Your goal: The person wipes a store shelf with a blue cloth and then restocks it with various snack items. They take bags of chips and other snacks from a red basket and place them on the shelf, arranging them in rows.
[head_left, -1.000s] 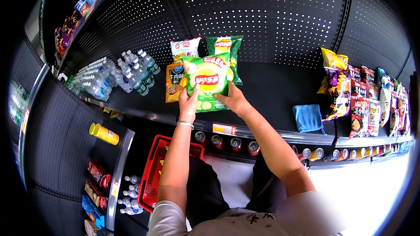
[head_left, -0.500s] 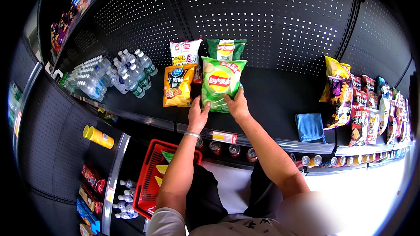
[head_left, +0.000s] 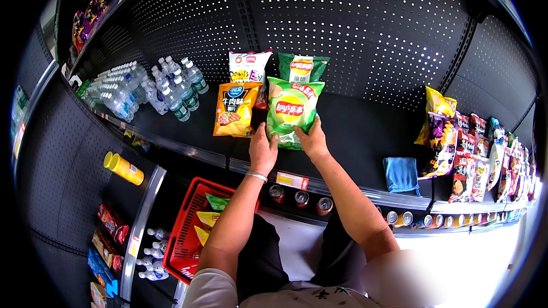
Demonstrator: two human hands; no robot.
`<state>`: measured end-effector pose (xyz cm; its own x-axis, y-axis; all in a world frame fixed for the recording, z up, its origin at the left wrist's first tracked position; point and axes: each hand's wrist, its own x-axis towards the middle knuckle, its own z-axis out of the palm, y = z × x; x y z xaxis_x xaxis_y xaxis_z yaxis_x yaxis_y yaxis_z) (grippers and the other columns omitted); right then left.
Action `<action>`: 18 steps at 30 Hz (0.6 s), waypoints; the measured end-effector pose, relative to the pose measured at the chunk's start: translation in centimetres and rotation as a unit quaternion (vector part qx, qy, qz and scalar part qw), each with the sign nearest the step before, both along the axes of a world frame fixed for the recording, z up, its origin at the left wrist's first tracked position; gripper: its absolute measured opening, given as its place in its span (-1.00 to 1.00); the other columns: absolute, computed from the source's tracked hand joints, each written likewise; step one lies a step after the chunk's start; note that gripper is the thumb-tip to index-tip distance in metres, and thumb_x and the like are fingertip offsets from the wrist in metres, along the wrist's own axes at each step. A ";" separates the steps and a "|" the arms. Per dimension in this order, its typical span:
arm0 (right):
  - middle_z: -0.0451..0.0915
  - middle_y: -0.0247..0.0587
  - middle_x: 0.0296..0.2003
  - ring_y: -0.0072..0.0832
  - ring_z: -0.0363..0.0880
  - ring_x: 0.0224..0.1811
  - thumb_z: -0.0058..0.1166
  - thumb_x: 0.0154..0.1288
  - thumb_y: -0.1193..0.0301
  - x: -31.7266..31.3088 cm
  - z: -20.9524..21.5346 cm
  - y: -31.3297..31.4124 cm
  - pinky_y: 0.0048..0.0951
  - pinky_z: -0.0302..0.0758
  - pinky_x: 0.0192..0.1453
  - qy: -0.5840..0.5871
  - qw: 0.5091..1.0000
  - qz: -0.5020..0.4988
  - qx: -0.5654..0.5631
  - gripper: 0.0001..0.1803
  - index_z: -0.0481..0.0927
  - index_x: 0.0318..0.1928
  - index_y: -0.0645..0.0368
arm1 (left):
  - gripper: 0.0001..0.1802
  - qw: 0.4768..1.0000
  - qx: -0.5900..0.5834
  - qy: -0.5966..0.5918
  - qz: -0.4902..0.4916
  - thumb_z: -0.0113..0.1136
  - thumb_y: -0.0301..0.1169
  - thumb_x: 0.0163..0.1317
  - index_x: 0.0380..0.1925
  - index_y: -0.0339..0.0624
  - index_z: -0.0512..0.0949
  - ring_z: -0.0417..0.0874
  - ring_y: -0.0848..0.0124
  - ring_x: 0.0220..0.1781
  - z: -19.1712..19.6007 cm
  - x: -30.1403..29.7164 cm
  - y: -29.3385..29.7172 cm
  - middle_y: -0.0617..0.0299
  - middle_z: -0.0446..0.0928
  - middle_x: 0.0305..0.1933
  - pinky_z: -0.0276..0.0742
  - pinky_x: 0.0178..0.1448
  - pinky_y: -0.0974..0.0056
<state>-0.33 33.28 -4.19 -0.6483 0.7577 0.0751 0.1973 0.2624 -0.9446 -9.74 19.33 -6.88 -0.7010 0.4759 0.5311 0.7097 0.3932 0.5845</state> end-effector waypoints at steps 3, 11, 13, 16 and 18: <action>0.51 0.25 0.17 -0.04 0.52 0.25 0.31 0.24 0.22 0.1 -0.3 0.7 -0.23 0.46 0.29 -0.018 1.000 0.000 0.002 -0.13 0.14 0.40 0.35 | -0.43 0.999 -0.008 -0.027 -0.019 0.18 -0.31 0.33 0.26 -0.39 0.32 0.51 -0.15 0.19 0.3 0.6 0.5 -0.28 0.49 0.14 0.44 0.24 0.00; 0.53 0.29 0.13 0.02 0.56 0.20 0.32 0.23 0.18 0.4 -0.7 1.3 -0.20 0.47 0.26 0.012 1.000 0.013 0.018 -0.07 0.07 0.39 0.37 | -0.41 1.000 0.014 0.002 -0.011 0.21 -0.34 0.30 0.24 -0.43 0.32 0.50 -0.13 0.19 0.3 0.3 -0.1 -0.24 0.50 0.15 0.42 0.28 -0.02; 0.53 0.28 0.12 -0.01 0.57 0.18 0.31 0.24 0.17 0.4 -1.4 2.4 -0.22 0.48 0.25 0.031 0.999 -0.003 0.023 -0.06 0.05 0.41 0.38 | -0.41 0.999 0.026 0.030 -0.007 0.21 -0.33 0.30 0.25 -0.42 0.32 0.50 -0.12 0.20 0.0 0.0 -0.2 -0.24 0.49 0.17 0.42 0.29 -0.01; 0.53 0.23 0.14 -0.11 0.61 0.11 0.27 0.29 0.21 1.3 -0.7 2.3 -0.27 0.51 0.20 0.054 0.998 -0.013 0.035 -0.10 0.06 0.42 0.37 | -0.45 1.000 0.004 -0.010 0.015 0.14 -0.23 0.37 0.22 -0.41 0.39 0.52 -0.11 0.21 -0.2 -1.2 -1.5 -0.24 0.51 0.17 0.42 0.30 0.02; 0.52 0.21 0.15 -0.15 0.61 0.09 0.27 0.29 0.24 1.7 0.2 2.1 -0.28 0.52 0.19 0.062 0.997 -0.024 0.027 -0.13 0.08 0.43 0.35 | -0.48 0.999 -0.001 -0.017 0.034 0.10 -0.16 0.39 0.14 -0.41 0.47 0.55 -0.11 0.16 -0.3 -1.5 -2.6 -0.24 0.56 0.10 0.45 0.26 0.02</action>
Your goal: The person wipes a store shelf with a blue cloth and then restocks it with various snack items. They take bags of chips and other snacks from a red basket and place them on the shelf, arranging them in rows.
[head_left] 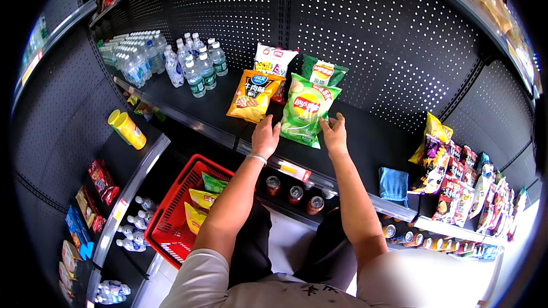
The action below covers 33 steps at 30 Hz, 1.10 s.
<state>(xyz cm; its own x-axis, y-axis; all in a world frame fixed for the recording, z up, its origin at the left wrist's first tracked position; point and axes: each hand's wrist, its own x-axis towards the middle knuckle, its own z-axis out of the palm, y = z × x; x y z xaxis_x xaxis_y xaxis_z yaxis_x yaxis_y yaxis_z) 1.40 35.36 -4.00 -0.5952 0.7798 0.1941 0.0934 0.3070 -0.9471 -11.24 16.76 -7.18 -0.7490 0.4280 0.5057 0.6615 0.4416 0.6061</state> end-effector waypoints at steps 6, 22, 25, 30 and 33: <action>0.47 0.18 0.20 -0.24 0.57 0.13 0.24 0.32 0.31 2.0 1.7 1.9 -0.31 0.50 0.21 0.033 0.998 -0.027 -0.039 -0.19 0.10 0.42 0.32 | -0.53 0.993 -0.091 -0.006 0.081 0.12 -0.16 0.37 0.05 -0.38 0.52 0.61 -0.09 0.07 2.3 1.9 0.4 -0.20 0.62 0.00 0.52 0.16 0.00; 0.52 -0.06 0.15 -0.33 0.56 0.10 0.15 0.35 0.37 1.9 2.8 2.2 -0.29 0.47 0.15 0.159 0.982 0.016 -0.103 -0.33 0.21 0.37 0.32 | -0.70 0.959 0.039 -0.168 0.225 0.21 -0.32 0.29 -0.04 -0.21 0.62 0.73 0.12 -0.11 -13.3 6.7 -37.3 0.00 0.68 -0.13 0.62 -0.02 0.13; 0.44 0.01 0.28 -0.26 0.56 0.18 0.14 0.34 0.41 2.7 2.8 2.7 -0.27 0.47 0.18 0.161 0.982 0.036 -0.096 -0.29 0.16 0.41 0.28 | -0.60 0.908 -0.236 -0.241 0.250 0.23 -0.25 0.21 0.03 -0.13 0.61 0.67 -0.03 0.00 -20.3 12.0 -44.7 -0.12 0.63 0.00 0.58 0.14 0.05; 0.44 0.00 0.28 -0.24 0.56 0.18 0.11 0.38 0.40 2.2 2.9 2.4 -0.30 0.47 0.14 0.135 0.986 0.035 -0.087 -0.34 0.19 0.40 0.26 | -0.01 0.902 -0.183 -0.276 0.276 0.45 -0.12 0.01 0.37 -0.31 0.19 0.38 -0.14 0.37 -27.6 16.6 -45.8 -0.23 0.38 0.32 0.34 0.44 0.03; 0.44 -0.01 0.28 -0.25 0.56 0.19 0.10 0.39 0.41 2.1 2.2 2.8 -0.32 0.48 0.13 0.122 0.989 0.026 -0.078 -0.37 0.21 0.40 0.25 | -0.01 0.922 -0.185 -0.185 0.285 0.45 -0.15 0.01 0.33 -0.46 0.18 0.35 -0.14 0.40 -26.8 13.2 -41.8 -0.26 0.39 0.31 0.29 0.47 0.04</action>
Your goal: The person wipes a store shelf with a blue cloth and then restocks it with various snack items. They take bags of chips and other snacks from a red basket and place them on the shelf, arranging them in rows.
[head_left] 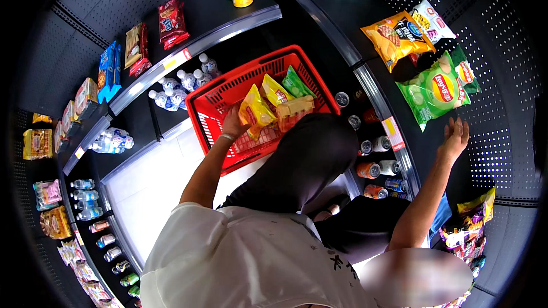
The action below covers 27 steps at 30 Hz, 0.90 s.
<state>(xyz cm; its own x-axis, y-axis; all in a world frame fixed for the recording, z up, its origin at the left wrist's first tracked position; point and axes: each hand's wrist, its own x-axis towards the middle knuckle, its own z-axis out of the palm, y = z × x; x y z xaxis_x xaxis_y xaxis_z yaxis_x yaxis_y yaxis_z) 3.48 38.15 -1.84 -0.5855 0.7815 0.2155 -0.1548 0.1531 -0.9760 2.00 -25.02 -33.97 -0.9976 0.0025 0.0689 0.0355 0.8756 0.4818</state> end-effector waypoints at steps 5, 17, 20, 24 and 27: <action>0.46 -0.03 0.26 -0.26 0.57 0.19 0.11 0.38 0.42 -0.8 -0.1 -0.5 -0.34 0.50 0.11 -0.004 1.000 0.016 0.004 -0.37 0.22 0.39 0.24 | -0.24 0.995 0.099 -0.029 0.010 0.29 -0.31 0.11 0.33 -0.27 0.28 0.42 -0.12 0.33 2.6 -6.7 1.6 -0.20 0.44 0.28 0.36 0.41 0.02; 0.50 -0.10 0.24 -0.30 0.57 0.18 0.12 0.35 0.43 -0.6 0.4 -1.7 -0.29 0.44 0.17 -0.009 0.999 0.042 0.004 -0.39 0.28 0.37 0.21 | -0.83 0.976 0.217 0.007 -0.009 0.29 -0.40 0.12 -0.27 -0.18 0.67 0.73 0.09 -0.21 1.8 -8.1 -0.1 0.02 0.70 -0.30 0.60 -0.12 0.18; 0.50 -0.10 0.25 -0.30 0.57 0.18 0.12 0.35 0.43 -0.3 -0.1 -1.1 -0.29 0.44 0.18 -0.007 0.999 0.049 0.008 -0.40 0.30 0.36 0.23 | -0.91 0.957 0.289 0.012 -0.011 0.29 -0.49 0.11 -0.35 -0.19 0.67 0.72 0.26 -0.29 4.1 -6.5 -1.2 0.09 0.68 -0.39 0.58 -0.18 0.26; 0.50 -0.10 0.25 -0.30 0.57 0.18 0.09 0.37 0.43 -0.1 0.3 -1.7 -0.30 0.44 0.19 -0.006 0.998 0.063 0.007 -0.44 0.33 0.34 0.27 | -0.91 0.979 0.198 0.028 -0.046 0.25 -0.55 0.12 -0.35 -0.20 0.65 0.70 0.34 -0.29 6.9 -4.8 -1.6 0.10 0.66 -0.40 0.56 -0.17 0.30; 0.53 -0.13 0.23 -0.36 0.58 0.17 0.08 0.39 0.41 -0.5 0.9 -2.6 -0.38 0.46 0.15 0.003 0.997 0.073 0.010 -0.48 0.37 0.32 0.26 | -0.85 0.977 0.209 0.027 -0.035 0.18 -0.58 0.12 -0.32 -0.19 0.66 0.71 0.23 -0.24 5.8 -4.4 -3.1 0.06 0.66 -0.36 0.57 -0.14 0.26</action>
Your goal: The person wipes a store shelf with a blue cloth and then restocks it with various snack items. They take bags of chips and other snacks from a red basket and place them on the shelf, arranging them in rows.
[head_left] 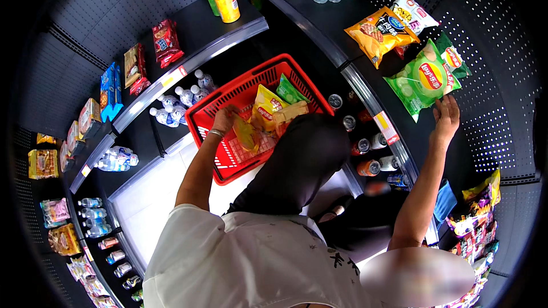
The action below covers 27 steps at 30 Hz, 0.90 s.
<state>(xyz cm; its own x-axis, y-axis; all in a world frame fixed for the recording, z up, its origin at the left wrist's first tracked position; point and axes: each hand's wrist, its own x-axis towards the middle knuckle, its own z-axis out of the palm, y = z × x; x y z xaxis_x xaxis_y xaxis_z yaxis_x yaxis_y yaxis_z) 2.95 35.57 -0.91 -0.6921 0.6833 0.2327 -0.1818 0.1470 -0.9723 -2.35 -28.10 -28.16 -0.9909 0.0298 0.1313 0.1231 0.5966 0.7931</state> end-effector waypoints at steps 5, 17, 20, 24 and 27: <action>0.59 -0.20 0.17 -0.44 0.63 0.11 0.06 0.43 0.40 0.9 0.3 0.2 -0.47 0.47 0.07 0.005 1.000 0.005 0.009 -0.55 0.43 0.28 0.23 | -0.79 0.974 -0.177 0.104 -0.096 0.15 -0.61 0.06 -0.31 -0.15 0.67 0.69 -0.01 -0.19 0.0 0.4 0.7 0.00 0.65 -0.31 0.59 -0.09 0.12; 0.62 -0.20 0.12 -0.44 0.64 0.04 0.06 0.41 0.43 2.2 1.0 -1.9 -0.47 0.46 0.06 0.003 0.998 0.060 0.033 -0.59 0.49 0.22 0.24 | -0.82 0.977 -0.100 0.160 -0.100 0.15 -0.71 0.07 -0.32 -0.26 0.59 0.71 0.19 -0.30 18.5 0.7 5.6 0.05 0.62 -0.40 0.59 -0.19 0.24; 0.65 -0.14 0.03 -0.42 0.64 -0.01 0.06 0.33 0.62 1.6 0.5 -4.1 -0.49 0.51 -0.01 0.049 0.991 0.117 0.048 -0.65 0.51 0.12 0.30 | -0.79 0.969 -0.005 0.219 -0.112 0.11 -0.74 0.20 -0.20 -0.26 0.51 0.53 0.61 -0.29 26.1 0.4 8.8 0.31 0.52 -0.35 0.48 -0.20 0.44; 0.61 -0.14 0.06 -0.37 0.60 0.04 0.23 0.27 0.48 2.1 2.3 -9.9 -0.34 0.53 0.09 -0.024 0.959 0.221 0.175 -0.53 0.46 0.18 0.26 | -0.75 0.960 0.109 0.203 -0.158 0.06 -0.72 0.29 -0.07 -0.21 0.46 0.51 0.63 -0.23 34.7 -0.1 14.4 0.38 0.48 -0.28 0.42 -0.11 0.48; 0.43 -0.01 0.27 -0.17 0.41 0.33 0.45 0.11 0.20 2.1 3.2 -11.9 -0.17 0.36 0.38 0.035 0.924 0.297 0.237 -0.12 0.29 0.36 0.23 | -0.74 0.939 0.155 0.203 -0.233 0.07 -0.68 0.33 -0.02 -0.20 0.43 0.49 0.64 -0.18 39.8 -0.2 19.0 0.41 0.46 -0.28 0.39 -0.05 0.50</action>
<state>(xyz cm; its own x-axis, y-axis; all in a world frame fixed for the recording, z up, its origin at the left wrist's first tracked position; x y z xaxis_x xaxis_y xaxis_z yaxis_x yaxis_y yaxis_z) 5.05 23.64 2.30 -0.8846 -0.0021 0.4663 -0.4267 0.4069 -0.8077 -2.53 -9.08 11.59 -0.7467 0.3450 0.5688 0.6425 0.1523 0.7510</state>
